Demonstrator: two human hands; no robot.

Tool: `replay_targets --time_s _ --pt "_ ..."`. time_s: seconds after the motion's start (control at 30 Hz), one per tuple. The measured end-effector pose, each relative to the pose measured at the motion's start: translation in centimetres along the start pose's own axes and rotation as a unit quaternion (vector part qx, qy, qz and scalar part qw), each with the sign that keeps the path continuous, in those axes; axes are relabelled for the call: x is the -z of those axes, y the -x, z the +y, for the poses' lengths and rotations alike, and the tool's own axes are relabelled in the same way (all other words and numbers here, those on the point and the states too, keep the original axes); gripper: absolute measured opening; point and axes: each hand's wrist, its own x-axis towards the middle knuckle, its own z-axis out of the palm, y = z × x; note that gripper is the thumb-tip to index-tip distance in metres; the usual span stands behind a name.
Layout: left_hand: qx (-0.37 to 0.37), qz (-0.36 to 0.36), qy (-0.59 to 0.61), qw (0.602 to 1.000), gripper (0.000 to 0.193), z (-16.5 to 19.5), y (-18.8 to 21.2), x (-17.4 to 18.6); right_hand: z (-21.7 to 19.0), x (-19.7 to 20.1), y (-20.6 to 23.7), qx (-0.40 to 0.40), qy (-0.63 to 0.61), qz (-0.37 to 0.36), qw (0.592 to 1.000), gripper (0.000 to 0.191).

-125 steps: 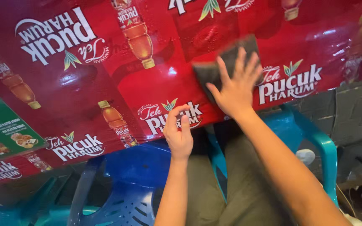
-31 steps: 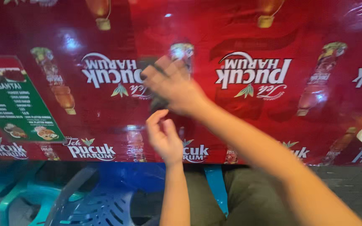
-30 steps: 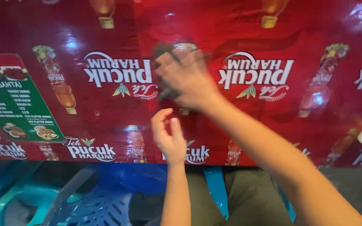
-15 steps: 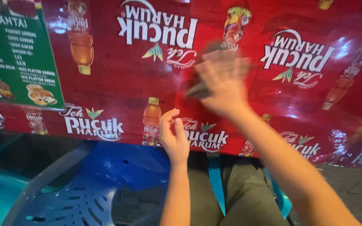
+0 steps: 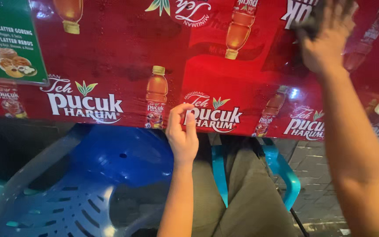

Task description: The person wipes a red branded table surface with a dark cloth, repeatedly spraying liquid from a small bottle onto the cloth and continuing to wipe across the table. The person folds the cloth and resumes wiping, moving around the table area.

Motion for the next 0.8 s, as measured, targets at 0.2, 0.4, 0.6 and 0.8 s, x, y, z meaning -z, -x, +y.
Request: replay_targets --time_s 0.2,0.4,0.6,0.8 --pt "-0.006 -0.055 0.007 0.998 0.018 -0.4 1.2 -0.1 4.8 -3.7 11.0 0.119 0.064 -0.054 0.989 0.102" --pt "0.008 -0.065 -0.015 0.998 0.019 -0.3 1.0 -0.5 -16.4 -6.2 11.0 0.209 -0.041 -0.089 0.973 0.095" --pt "-0.031 -0.073 -0.029 0.996 0.018 1.4 1.1 -0.5 -25.4 -7.5 6.4 0.338 -0.092 0.050 0.936 0.098" --pt "-0.008 -0.079 -0.055 0.995 0.017 1.1 1.2 -0.6 -7.6 -3.9 11.2 0.102 -0.016 -0.032 0.994 0.084"
